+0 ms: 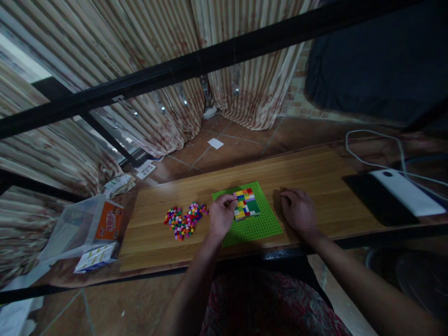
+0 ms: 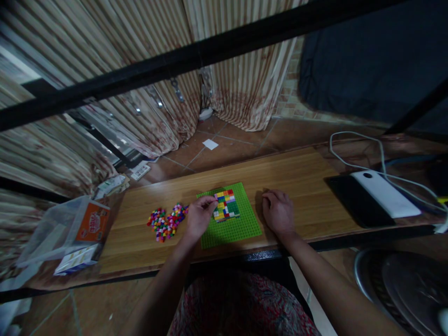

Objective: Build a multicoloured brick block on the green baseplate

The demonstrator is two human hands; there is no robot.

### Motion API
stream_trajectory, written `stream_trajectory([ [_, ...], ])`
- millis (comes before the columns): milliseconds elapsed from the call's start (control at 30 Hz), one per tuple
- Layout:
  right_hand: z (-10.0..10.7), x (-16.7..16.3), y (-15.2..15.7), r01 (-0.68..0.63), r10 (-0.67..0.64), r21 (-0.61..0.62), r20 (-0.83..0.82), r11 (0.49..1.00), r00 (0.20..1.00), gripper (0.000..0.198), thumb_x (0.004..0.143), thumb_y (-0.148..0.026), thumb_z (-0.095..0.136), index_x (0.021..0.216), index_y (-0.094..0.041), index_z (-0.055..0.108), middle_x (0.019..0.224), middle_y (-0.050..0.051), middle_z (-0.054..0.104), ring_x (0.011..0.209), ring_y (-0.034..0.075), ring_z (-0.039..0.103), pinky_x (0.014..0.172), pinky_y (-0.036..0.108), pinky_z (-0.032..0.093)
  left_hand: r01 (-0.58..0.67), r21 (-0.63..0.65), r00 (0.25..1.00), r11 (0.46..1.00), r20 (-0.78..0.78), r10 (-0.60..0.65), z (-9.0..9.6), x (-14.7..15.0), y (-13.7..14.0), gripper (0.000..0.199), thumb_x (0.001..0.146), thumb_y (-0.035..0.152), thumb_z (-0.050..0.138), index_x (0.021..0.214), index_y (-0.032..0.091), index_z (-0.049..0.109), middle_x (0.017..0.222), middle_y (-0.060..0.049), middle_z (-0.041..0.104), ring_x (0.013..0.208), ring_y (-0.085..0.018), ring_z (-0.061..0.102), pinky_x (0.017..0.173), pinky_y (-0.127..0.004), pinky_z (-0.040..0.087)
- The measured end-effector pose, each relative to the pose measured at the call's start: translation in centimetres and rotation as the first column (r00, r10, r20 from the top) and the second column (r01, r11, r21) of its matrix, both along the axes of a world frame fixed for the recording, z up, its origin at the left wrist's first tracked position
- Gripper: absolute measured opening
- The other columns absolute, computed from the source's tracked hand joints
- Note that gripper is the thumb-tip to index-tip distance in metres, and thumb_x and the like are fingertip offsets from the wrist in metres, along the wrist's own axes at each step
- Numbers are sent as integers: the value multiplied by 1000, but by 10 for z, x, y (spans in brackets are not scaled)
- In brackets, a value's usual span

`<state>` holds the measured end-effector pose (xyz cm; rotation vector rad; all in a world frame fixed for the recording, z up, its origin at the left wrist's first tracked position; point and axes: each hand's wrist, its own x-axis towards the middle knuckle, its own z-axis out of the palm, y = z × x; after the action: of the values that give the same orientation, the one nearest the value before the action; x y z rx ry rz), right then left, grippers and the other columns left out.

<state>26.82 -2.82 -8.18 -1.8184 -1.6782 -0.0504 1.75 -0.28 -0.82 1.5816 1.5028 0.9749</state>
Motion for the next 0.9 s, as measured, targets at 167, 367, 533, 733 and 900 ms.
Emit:
stream_trajectory([
  [167,2,-1,0,2,-2,8,-12,1000,1000,25,88,-26,47,94,-19,70,103,13,68,98,28,59,87,43,46,-36,-38,995,999,94,40,-6,2,4,7,76,20,62,75,18,69,75,0,69,67,-11,60,67,-23,47],
  [367,-1,1,1,-5,5,7,-9,1000,1000,26,88,-26,47,94,-18,70,104,13,68,99,27,59,87,43,46,-78,-99,973,992,211,98,-11,1,11,9,67,22,67,74,16,67,76,-1,68,70,-12,60,68,-23,47],
  [533,-3,1,0,7,-7,11,10,1000,1000,26,89,-27,47,95,-17,70,103,13,68,96,27,58,87,42,46,-99,-198,934,975,319,160,-12,3,13,13,59,22,71,71,16,66,70,1,65,65,-10,57,65,-23,44],
  [733,-4,1,0,-5,5,7,15,1000,1000,27,89,-27,46,95,-16,70,103,13,69,99,27,58,89,42,46,-119,-280,902,953,370,221,-11,5,14,13,55,18,72,65,17,65,64,3,62,62,-10,55,64,-23,42],
  [900,-4,2,1,-8,7,19,41,1000,999,26,89,-27,46,93,-17,70,102,13,69,97,26,59,87,40,46,-130,-237,917,963,342,207,-15,6,10,11,59,20,72,66,16,65,64,2,62,63,-10,56,64,-24,43],
])
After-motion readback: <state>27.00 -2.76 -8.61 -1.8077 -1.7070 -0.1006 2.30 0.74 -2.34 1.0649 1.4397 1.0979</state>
